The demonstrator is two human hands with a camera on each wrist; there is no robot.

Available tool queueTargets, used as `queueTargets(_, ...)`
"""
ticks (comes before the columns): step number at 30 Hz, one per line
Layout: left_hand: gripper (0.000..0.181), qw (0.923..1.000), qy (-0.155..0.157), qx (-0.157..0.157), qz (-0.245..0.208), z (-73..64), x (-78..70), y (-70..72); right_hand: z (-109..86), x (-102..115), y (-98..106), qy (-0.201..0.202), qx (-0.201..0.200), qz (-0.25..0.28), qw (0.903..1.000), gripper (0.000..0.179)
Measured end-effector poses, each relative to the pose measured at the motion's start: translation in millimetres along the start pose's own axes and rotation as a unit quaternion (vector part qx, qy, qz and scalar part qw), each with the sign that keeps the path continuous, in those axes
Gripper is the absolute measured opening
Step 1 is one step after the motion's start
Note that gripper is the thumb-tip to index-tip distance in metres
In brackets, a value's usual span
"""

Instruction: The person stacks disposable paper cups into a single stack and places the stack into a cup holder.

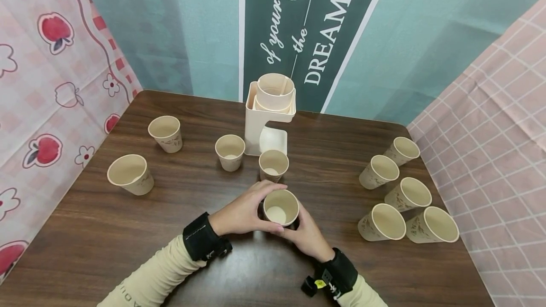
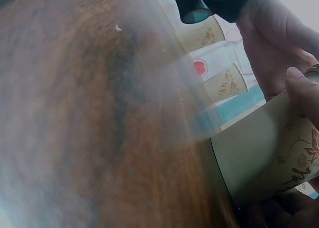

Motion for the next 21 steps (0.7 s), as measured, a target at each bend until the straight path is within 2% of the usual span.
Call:
queueTargets(7, 0.088, 0.9999, 0.006, 0.010, 0.011, 0.0, -0.6, 1.3, -0.1, -0.5, 0.2, 0.009, -0.004, 0.005, 0.9999, 0.079)
queueTargets(15, 0.089, 0.9992, -0.002, 0.012, 0.037, -0.1, -2.1, 4.3, 0.7, -1.0, -0.9, 0.023, -0.005, 0.011, 0.9997, 0.078)
queueTargets(21, 0.091, 0.9992, 0.000, 0.012, 0.037, 0.0, -1.7, 3.8, 0.1, -1.7, -1.1, 0.013, -0.005, 0.008, 0.9999, 0.079)
Point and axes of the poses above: each hand's wrist, its own z-axis towards the middle knuckle, its own y-axis out of the back of the hand, x = y × z, the point moved 4 cm from there along z, towards the middle knuckle, and after that the axes turned 14 degrees about y, right-handed, at the moved point
